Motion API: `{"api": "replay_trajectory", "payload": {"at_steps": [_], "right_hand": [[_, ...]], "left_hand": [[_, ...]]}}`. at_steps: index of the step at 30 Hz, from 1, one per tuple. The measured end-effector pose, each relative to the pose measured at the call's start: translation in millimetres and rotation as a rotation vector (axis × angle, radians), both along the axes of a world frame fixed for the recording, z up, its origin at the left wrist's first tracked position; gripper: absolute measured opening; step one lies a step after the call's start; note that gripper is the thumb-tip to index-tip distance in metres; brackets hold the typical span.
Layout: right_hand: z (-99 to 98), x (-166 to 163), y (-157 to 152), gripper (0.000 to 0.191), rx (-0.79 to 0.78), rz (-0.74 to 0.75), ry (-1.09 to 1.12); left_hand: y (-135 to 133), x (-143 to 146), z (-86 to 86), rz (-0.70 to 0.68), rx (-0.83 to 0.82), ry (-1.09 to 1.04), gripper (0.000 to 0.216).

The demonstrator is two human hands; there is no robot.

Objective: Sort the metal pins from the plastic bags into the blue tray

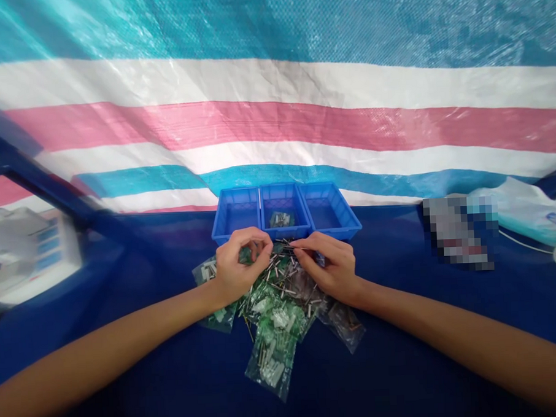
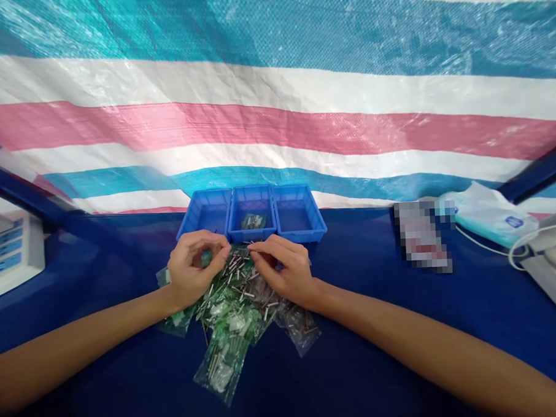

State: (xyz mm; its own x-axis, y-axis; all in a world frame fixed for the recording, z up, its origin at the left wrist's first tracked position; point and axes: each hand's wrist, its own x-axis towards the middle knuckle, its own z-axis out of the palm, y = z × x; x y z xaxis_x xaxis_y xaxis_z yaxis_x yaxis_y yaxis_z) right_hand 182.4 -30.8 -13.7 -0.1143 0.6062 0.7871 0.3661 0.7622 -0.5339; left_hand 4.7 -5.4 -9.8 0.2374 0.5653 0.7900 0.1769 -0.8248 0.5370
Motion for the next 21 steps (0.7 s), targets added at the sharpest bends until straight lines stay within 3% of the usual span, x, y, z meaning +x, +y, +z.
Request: {"api": "replay_trajectory", "payload": {"at_steps": [21], "right_hand": [[-0.9,0.1,1.0,0.014,-0.009,-0.009,-0.012]], "left_hand": [[-1.4,3.2,2.7,0.097,0.107,0.016,0.02]]}}
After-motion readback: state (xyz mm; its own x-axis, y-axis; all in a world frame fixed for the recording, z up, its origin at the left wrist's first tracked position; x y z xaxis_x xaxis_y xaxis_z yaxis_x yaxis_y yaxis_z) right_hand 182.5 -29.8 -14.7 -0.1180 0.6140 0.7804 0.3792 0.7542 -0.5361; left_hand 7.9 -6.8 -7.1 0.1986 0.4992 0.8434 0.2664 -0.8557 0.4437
